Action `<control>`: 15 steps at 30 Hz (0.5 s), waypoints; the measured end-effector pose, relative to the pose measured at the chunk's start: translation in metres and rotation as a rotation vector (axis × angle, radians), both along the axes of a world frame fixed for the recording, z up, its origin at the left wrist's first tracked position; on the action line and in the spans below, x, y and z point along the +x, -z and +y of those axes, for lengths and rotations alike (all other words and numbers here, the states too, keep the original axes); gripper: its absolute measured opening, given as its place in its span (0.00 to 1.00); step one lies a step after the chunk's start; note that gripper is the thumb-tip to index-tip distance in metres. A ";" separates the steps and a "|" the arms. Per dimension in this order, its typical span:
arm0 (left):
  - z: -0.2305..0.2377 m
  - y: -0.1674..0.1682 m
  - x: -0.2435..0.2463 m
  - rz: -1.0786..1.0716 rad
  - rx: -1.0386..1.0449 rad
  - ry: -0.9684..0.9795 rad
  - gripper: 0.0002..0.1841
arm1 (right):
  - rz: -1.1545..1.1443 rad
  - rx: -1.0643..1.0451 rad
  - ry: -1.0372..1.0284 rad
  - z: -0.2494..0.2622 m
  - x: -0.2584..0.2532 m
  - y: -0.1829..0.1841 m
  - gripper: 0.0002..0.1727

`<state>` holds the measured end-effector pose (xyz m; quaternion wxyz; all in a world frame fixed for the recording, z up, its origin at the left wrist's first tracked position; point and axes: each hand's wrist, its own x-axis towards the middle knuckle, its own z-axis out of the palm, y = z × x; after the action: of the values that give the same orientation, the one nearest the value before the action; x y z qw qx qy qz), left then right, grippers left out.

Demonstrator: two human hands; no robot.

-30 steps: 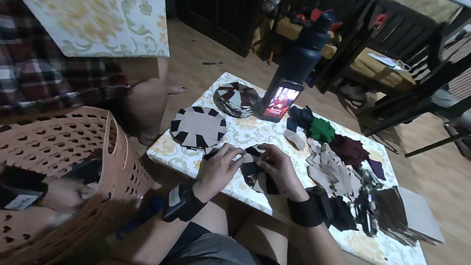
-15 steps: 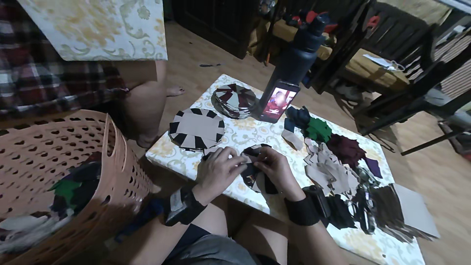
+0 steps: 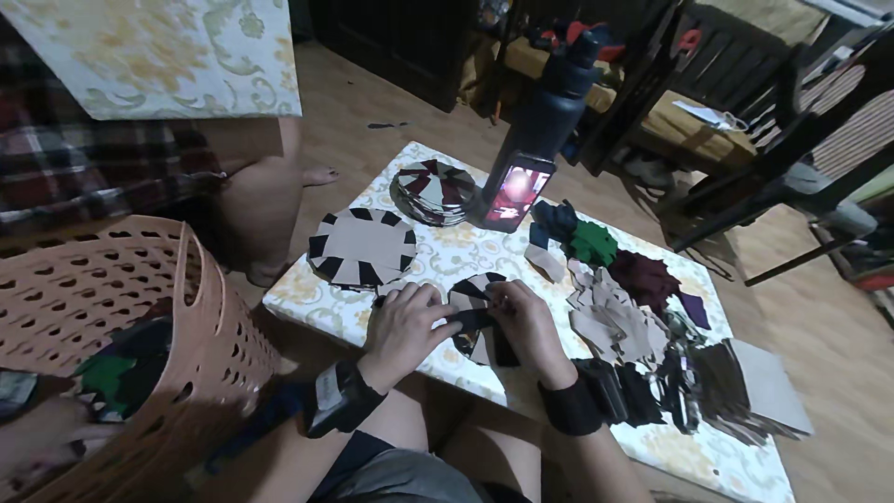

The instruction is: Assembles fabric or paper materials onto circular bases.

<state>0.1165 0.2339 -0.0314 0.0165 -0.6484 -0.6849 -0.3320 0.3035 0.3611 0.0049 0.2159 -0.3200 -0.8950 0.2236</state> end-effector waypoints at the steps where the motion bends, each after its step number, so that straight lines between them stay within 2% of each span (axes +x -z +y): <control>1: 0.000 0.000 0.000 -0.008 0.000 0.006 0.14 | 0.007 0.005 0.029 0.002 0.004 -0.001 0.15; 6: 0.000 0.001 0.000 0.001 0.002 0.002 0.15 | 0.179 0.010 0.078 0.003 0.017 -0.002 0.13; 11: 0.000 0.000 -0.001 -0.002 -0.012 0.008 0.15 | 0.055 -0.078 0.031 -0.002 0.017 0.002 0.16; 15: 0.000 0.000 -0.002 -0.157 0.069 -0.034 0.19 | 0.233 0.033 0.047 0.002 0.018 -0.001 0.21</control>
<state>0.1149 0.2336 -0.0315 -0.0090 -0.6078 -0.6831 -0.4049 0.3214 0.3628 0.0054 0.3287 -0.3091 -0.8598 0.2391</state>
